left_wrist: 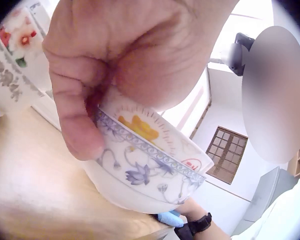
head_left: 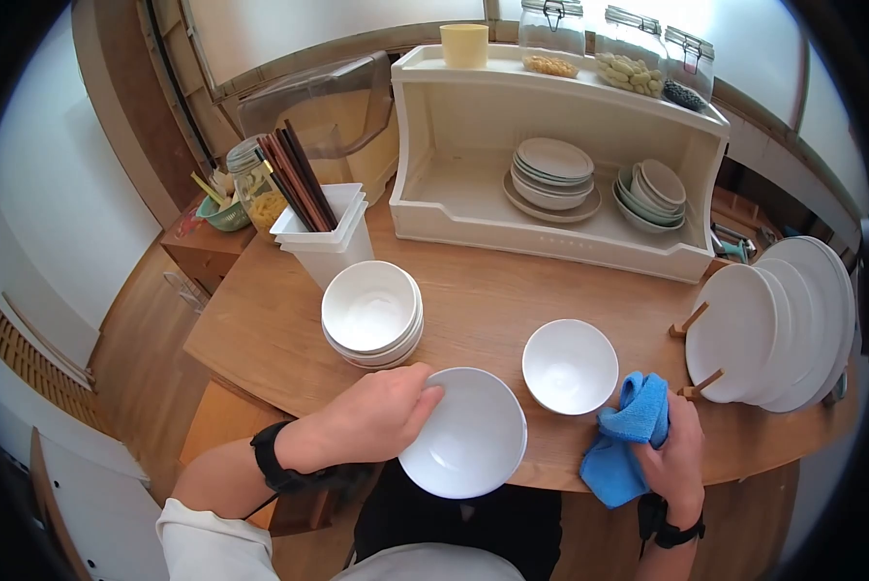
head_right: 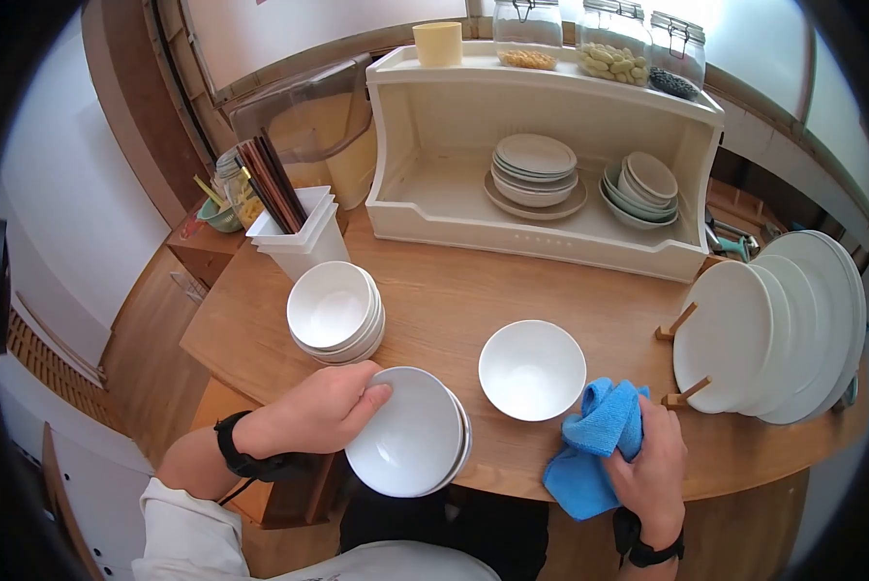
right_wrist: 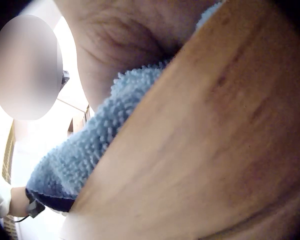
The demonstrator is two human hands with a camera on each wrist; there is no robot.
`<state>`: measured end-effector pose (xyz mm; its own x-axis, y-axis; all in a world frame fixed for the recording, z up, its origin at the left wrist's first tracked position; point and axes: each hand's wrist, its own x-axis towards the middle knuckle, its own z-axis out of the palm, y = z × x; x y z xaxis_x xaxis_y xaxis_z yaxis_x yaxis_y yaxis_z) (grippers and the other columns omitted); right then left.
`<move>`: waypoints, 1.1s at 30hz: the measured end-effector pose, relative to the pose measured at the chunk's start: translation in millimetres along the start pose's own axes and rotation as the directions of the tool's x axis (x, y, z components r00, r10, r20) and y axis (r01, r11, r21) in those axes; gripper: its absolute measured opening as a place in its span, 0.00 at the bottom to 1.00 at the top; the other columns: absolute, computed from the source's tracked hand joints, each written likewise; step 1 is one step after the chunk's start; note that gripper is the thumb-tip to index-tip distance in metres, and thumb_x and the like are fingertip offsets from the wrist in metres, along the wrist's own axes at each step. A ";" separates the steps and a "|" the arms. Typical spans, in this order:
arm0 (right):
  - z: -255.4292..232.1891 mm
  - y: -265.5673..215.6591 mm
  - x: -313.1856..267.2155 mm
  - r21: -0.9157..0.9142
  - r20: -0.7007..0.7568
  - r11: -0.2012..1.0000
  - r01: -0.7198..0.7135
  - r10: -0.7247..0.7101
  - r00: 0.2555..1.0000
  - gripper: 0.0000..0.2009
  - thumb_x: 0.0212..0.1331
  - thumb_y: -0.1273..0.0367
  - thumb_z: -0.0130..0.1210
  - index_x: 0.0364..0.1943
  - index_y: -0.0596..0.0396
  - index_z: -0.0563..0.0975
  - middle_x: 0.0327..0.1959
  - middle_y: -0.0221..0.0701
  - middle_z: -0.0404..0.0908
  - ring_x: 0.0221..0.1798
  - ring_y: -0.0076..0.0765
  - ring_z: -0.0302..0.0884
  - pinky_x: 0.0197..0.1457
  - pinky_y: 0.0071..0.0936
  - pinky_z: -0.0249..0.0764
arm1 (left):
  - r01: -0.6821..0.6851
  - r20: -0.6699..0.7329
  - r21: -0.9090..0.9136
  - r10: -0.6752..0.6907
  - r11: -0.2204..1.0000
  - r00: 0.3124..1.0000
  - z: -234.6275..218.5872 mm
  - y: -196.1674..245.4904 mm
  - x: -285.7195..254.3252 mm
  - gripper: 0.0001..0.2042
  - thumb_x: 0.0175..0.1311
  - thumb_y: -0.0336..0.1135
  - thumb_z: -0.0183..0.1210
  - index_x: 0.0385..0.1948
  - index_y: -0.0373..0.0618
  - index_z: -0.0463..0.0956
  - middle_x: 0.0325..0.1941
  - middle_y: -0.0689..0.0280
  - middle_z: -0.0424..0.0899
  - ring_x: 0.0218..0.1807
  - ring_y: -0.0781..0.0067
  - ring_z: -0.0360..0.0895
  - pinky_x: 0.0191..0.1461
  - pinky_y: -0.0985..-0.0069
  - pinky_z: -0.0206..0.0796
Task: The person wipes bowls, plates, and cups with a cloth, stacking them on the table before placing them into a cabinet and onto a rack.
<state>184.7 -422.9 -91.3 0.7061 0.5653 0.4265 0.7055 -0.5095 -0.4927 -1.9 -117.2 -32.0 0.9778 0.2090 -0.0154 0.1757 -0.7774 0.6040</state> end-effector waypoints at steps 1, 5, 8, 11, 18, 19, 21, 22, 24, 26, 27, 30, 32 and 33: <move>-0.3 0.9 -0.9 -0.010 0.009 1.000 -0.011 0.011 1.000 0.26 0.44 0.67 0.66 0.50 0.58 0.72 0.38 0.40 0.76 0.41 0.50 0.72 0.43 0.41 0.70 | 0.001 0.003 0.001 -0.001 1.000 1.000 4.2 -2.4 0.2 0.12 0.69 0.36 0.48 0.30 0.34 0.68 0.26 0.47 0.75 0.32 0.46 0.75 0.36 0.60 0.66; 2.3 1.2 0.2 -0.012 -0.022 1.000 -0.004 0.004 1.000 0.26 0.43 0.67 0.67 0.49 0.58 0.73 0.38 0.40 0.76 0.41 0.50 0.72 0.43 0.41 0.70 | 0.078 -0.001 -0.037 -0.079 0.996 0.997 13.9 -14.2 6.5 0.14 0.70 0.37 0.47 0.30 0.33 0.68 0.26 0.46 0.76 0.32 0.44 0.75 0.37 0.59 0.66; 0.6 0.0 0.1 0.031 -0.024 0.999 -0.006 0.007 1.000 0.26 0.42 0.66 0.68 0.48 0.58 0.73 0.37 0.40 0.77 0.40 0.49 0.73 0.41 0.41 0.70 | 0.086 0.002 -0.023 -0.086 0.996 0.996 15.7 -17.5 10.7 0.14 0.70 0.38 0.47 0.30 0.33 0.68 0.26 0.46 0.76 0.32 0.44 0.75 0.36 0.59 0.66; 1.5 5.2 -2.7 0.021 -0.060 1.000 -0.011 0.012 0.998 0.27 0.42 0.67 0.67 0.49 0.58 0.73 0.37 0.41 0.77 0.39 0.49 0.75 0.41 0.40 0.72 | 0.105 0.014 -0.022 -0.105 0.994 0.994 16.9 -15.3 13.6 0.14 0.70 0.38 0.46 0.31 0.33 0.68 0.26 0.46 0.76 0.32 0.44 0.75 0.37 0.59 0.65; -34.2 -27.2 13.2 0.231 0.214 0.967 0.108 -0.159 0.964 0.36 0.38 0.70 0.67 0.60 0.55 0.68 0.39 0.41 0.81 0.40 0.49 0.81 0.44 0.37 0.76 | 0.177 0.079 -0.147 -0.167 0.973 0.983 14.8 -13.8 10.1 0.16 0.71 0.39 0.44 0.36 0.30 0.70 0.28 0.48 0.78 0.31 0.51 0.79 0.35 0.61 0.70; -36.0 -38.4 21.7 0.207 0.336 0.965 0.159 -0.223 0.915 0.37 0.39 0.69 0.66 0.61 0.55 0.67 0.39 0.41 0.81 0.40 0.49 0.80 0.44 0.37 0.76 | 0.173 0.077 -0.145 -0.163 0.974 0.984 12.0 -7.4 8.9 0.16 0.71 0.39 0.44 0.36 0.30 0.70 0.28 0.48 0.78 0.31 0.51 0.79 0.35 0.61 0.70; -29.9 -45.7 32.4 0.225 0.447 0.936 0.271 -0.346 0.825 0.37 0.43 0.65 0.64 0.62 0.54 0.65 0.38 0.40 0.81 0.39 0.51 0.79 0.43 0.38 0.75 | 0.336 0.192 -0.339 -0.285 0.879 0.939 7.2 5.0 8.0 0.16 0.72 0.39 0.43 0.45 0.31 0.69 0.30 0.57 0.79 0.27 0.68 0.79 0.29 0.71 0.73; -28.0 -48.4 38.3 0.223 0.442 0.936 0.272 -0.346 0.828 0.37 0.43 0.65 0.64 0.62 0.54 0.65 0.38 0.40 0.81 0.39 0.51 0.79 0.43 0.38 0.75 | 0.331 0.190 -0.336 -0.281 0.882 0.941 8.7 4.3 7.4 0.16 0.72 0.39 0.43 0.45 0.31 0.69 0.30 0.57 0.79 0.27 0.68 0.79 0.29 0.71 0.73; -26.0 -53.3 48.8 0.112 0.666 0.985 0.134 -0.174 0.725 0.34 0.45 0.64 0.63 0.61 0.52 0.66 0.38 0.41 0.81 0.41 0.52 0.79 0.43 0.39 0.75 | 0.361 0.210 -0.429 -0.297 0.828 0.931 12.9 0.3 5.1 0.18 0.72 0.39 0.42 0.54 0.34 0.65 0.34 0.63 0.77 0.25 0.80 0.77 0.26 0.81 0.74; -19.5 -47.5 52.8 0.127 0.657 0.980 0.153 -0.199 0.727 0.31 0.46 0.63 0.62 0.59 0.52 0.68 0.38 0.41 0.81 0.41 0.52 0.79 0.43 0.39 0.75 | 0.395 0.254 -0.446 -0.309 0.803 0.916 7.7 3.8 4.5 0.19 0.72 0.39 0.43 0.57 0.35 0.63 0.38 0.62 0.77 0.27 0.78 0.78 0.29 0.80 0.76; -16.0 -44.7 53.9 0.144 0.651 0.975 0.168 -0.222 0.726 0.29 0.47 0.63 0.62 0.57 0.52 0.69 0.38 0.41 0.81 0.41 0.52 0.78 0.43 0.40 0.75 | 0.434 0.302 -0.460 -0.322 0.775 0.897 6.2 4.5 3.7 0.19 0.73 0.39 0.43 0.59 0.36 0.61 0.42 0.61 0.77 0.30 0.76 0.79 0.32 0.80 0.77; -9.7 -39.8 51.9 0.171 0.567 0.966 0.194 -0.258 0.782 0.24 0.46 0.64 0.62 0.51 0.52 0.73 0.37 0.41 0.81 0.41 0.50 0.79 0.43 0.39 0.75 | 0.518 0.402 -0.559 -0.335 0.647 0.852 7.6 3.4 1.6 0.20 0.72 0.38 0.44 0.61 0.40 0.59 0.43 0.61 0.76 0.31 0.76 0.79 0.33 0.78 0.78; -11.4 -38.5 49.1 0.147 0.525 0.966 0.213 -0.258 0.811 0.22 0.46 0.65 0.62 0.48 0.53 0.74 0.36 0.41 0.81 0.40 0.50 0.79 0.43 0.39 0.75 | 0.523 0.417 -0.597 -0.321 0.608 0.850 11.4 -0.6 2.0 0.21 0.71 0.39 0.45 0.62 0.40 0.58 0.42 0.62 0.75 0.33 0.77 0.77 0.32 0.78 0.79; -12.5 -37.8 47.3 0.125 0.482 0.965 0.231 -0.262 0.836 0.20 0.45 0.66 0.63 0.46 0.53 0.75 0.36 0.40 0.81 0.40 0.49 0.79 0.43 0.38 0.75 | 0.528 0.431 -0.632 -0.309 0.568 0.848 12.8 -2.0 2.1 0.22 0.70 0.39 0.46 0.63 0.40 0.58 0.41 0.62 0.74 0.35 0.78 0.75 0.31 0.78 0.79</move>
<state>192.2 -384.9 -43.1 0.3759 0.9188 0.1200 0.8360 -0.2804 -0.4717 1.2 -122.8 -43.5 0.8238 0.1620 -0.5433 0.5440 0.0438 0.8380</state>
